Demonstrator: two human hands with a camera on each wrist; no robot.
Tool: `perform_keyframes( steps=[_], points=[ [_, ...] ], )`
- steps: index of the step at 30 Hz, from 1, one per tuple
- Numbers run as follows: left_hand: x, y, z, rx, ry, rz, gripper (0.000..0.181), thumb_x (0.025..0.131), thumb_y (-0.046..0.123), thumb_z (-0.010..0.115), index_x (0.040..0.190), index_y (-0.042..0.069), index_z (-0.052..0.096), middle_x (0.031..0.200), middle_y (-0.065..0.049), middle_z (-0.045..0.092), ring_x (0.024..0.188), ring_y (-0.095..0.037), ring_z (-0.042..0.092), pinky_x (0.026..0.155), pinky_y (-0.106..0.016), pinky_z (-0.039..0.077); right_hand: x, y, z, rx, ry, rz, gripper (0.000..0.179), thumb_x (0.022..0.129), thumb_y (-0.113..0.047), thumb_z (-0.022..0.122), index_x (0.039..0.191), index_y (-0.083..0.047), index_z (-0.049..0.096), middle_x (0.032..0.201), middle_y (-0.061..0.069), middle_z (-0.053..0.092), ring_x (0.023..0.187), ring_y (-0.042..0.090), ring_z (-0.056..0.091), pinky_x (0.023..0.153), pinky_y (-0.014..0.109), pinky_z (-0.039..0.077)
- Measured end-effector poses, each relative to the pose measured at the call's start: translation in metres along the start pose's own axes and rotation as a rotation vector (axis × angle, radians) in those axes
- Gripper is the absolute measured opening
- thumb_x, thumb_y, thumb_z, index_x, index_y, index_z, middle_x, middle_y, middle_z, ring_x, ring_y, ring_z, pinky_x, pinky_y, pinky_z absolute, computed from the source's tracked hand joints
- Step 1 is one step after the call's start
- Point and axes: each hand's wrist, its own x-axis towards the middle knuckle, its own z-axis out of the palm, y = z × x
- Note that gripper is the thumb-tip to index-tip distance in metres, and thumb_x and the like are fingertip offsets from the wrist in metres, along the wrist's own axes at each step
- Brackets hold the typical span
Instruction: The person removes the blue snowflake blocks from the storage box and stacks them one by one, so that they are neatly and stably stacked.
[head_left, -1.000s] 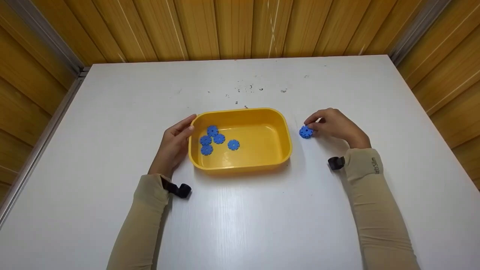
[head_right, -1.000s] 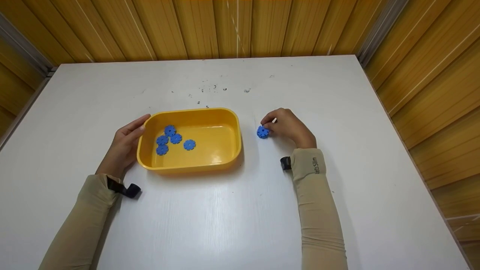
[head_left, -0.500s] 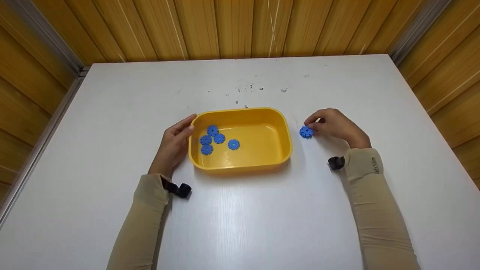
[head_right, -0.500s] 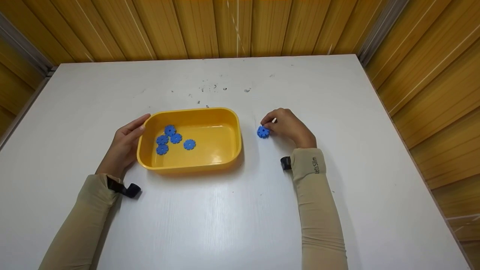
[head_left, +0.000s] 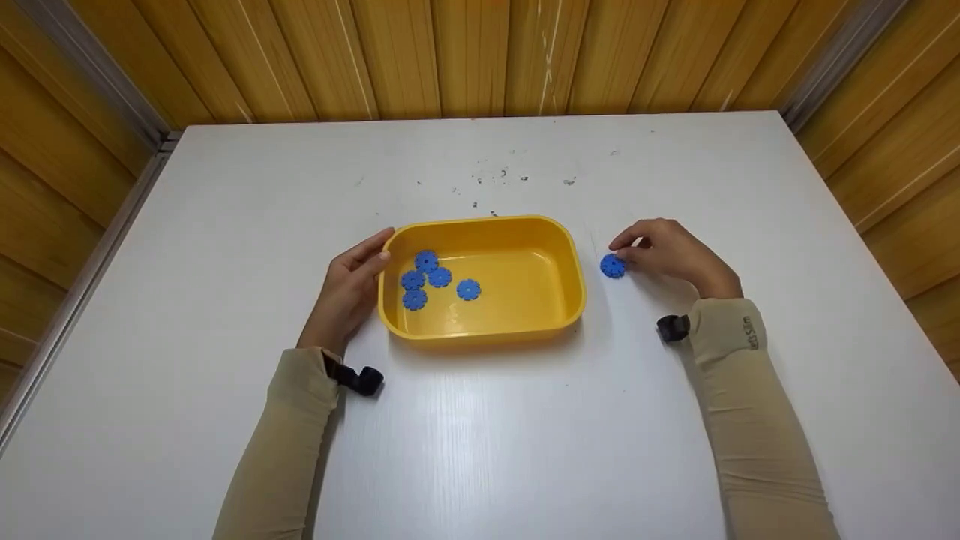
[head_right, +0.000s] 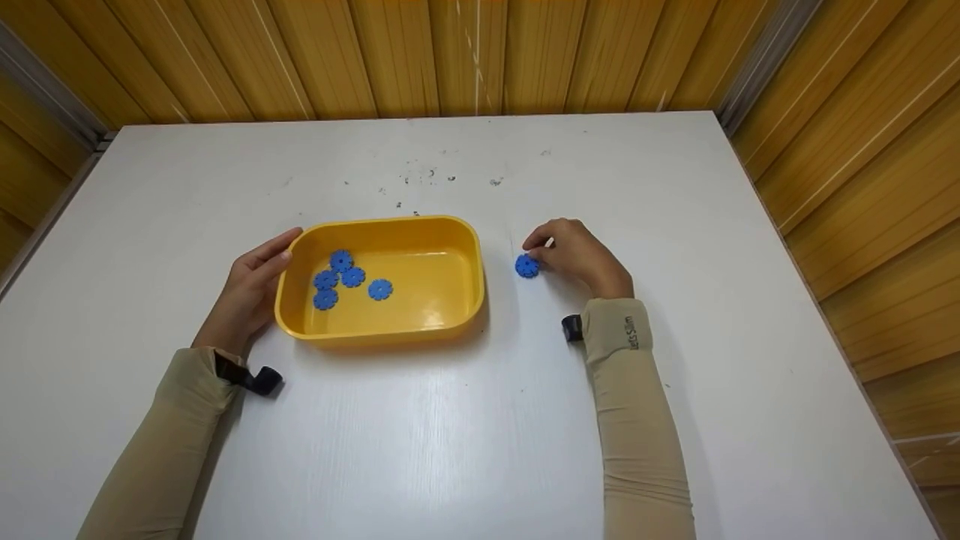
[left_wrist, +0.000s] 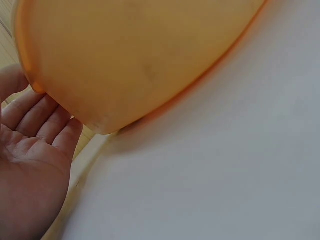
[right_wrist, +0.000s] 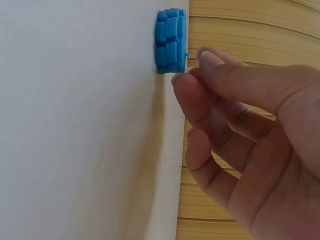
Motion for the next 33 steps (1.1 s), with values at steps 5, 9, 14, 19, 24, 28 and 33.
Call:
perform_keyframes(
  steps=[5, 9, 14, 19, 24, 28, 33],
  points=[
    [0.000, 0.000, 0.000, 0.025, -0.001, 0.003, 0.051, 0.094, 0.012, 0.060, 0.143, 0.005, 0.045, 0.148, -0.006, 0.043, 0.138, -0.015, 0.040, 0.110, -0.024, 0.039, 0.000, -0.001, -0.002, -0.008, -0.002, 0.000, 0.022, 0.094, -0.019, 0.061, 0.111, -0.010, 0.071, 0.111, 0.013, 0.065, 0.098, 0.026, 0.050, 0.083, 0.035, 0.043],
    [0.000, -0.001, 0.000, 0.042, 0.004, -0.011, 0.051, 0.095, 0.013, 0.059, 0.143, 0.006, 0.044, 0.149, -0.004, 0.044, 0.138, -0.014, 0.040, 0.111, -0.025, 0.038, -0.002, -0.004, -0.006, -0.012, 0.001, -0.011, 0.024, 0.095, -0.022, 0.061, 0.113, -0.010, 0.070, 0.110, 0.012, 0.066, 0.096, 0.025, 0.050, 0.080, 0.031, 0.043],
    [0.001, 0.000, 0.001, 0.045, 0.014, -0.023, 0.049, 0.095, 0.013, 0.060, 0.142, 0.008, 0.047, 0.147, -0.003, 0.046, 0.137, -0.014, 0.042, 0.110, -0.024, 0.039, -0.006, -0.009, -0.011, -0.004, 0.013, -0.025, 0.026, 0.095, -0.023, 0.060, 0.115, -0.008, 0.069, 0.111, 0.013, 0.067, 0.096, 0.024, 0.055, 0.082, 0.031, 0.047],
    [0.001, 0.002, 0.001, 0.048, 0.017, -0.021, 0.048, 0.095, 0.012, 0.059, 0.141, 0.008, 0.047, 0.147, -0.003, 0.046, 0.136, -0.013, 0.042, 0.110, -0.025, 0.039, -0.006, -0.020, -0.016, 0.024, 0.002, -0.028, 0.030, 0.095, -0.025, 0.060, 0.119, -0.007, 0.066, 0.116, 0.013, 0.065, 0.104, 0.028, 0.056, 0.095, 0.044, 0.049],
    [0.001, 0.002, 0.001, 0.041, 0.023, -0.018, 0.049, 0.095, 0.012, 0.059, 0.141, 0.007, 0.047, 0.147, -0.004, 0.046, 0.137, -0.013, 0.042, 0.111, -0.024, 0.039, -0.003, -0.036, -0.022, 0.022, 0.002, -0.069, 0.030, 0.095, -0.024, 0.060, 0.118, -0.006, 0.066, 0.116, 0.014, 0.065, 0.105, 0.028, 0.058, 0.098, 0.048, 0.049],
    [0.003, 0.000, 0.002, 0.042, 0.018, -0.012, 0.050, 0.094, 0.012, 0.061, 0.141, 0.006, 0.047, 0.147, -0.005, 0.046, 0.137, -0.014, 0.041, 0.110, -0.023, 0.039, -0.003, -0.049, -0.026, 0.009, 0.012, -0.100, 0.027, 0.094, -0.021, 0.062, 0.115, -0.006, 0.068, 0.112, 0.013, 0.067, 0.099, 0.024, 0.061, 0.093, 0.043, 0.052],
    [0.004, -0.001, 0.004, 0.051, 0.013, -0.008, 0.050, 0.093, 0.014, 0.062, 0.141, 0.007, 0.048, 0.147, -0.004, 0.046, 0.137, -0.013, 0.041, 0.110, -0.023, 0.039, 0.001, -0.067, -0.027, -0.004, 0.007, -0.148, 0.023, 0.092, -0.017, 0.064, 0.112, -0.007, 0.069, 0.108, 0.012, 0.069, 0.093, 0.022, 0.063, 0.084, 0.034, 0.054]
  ],
)
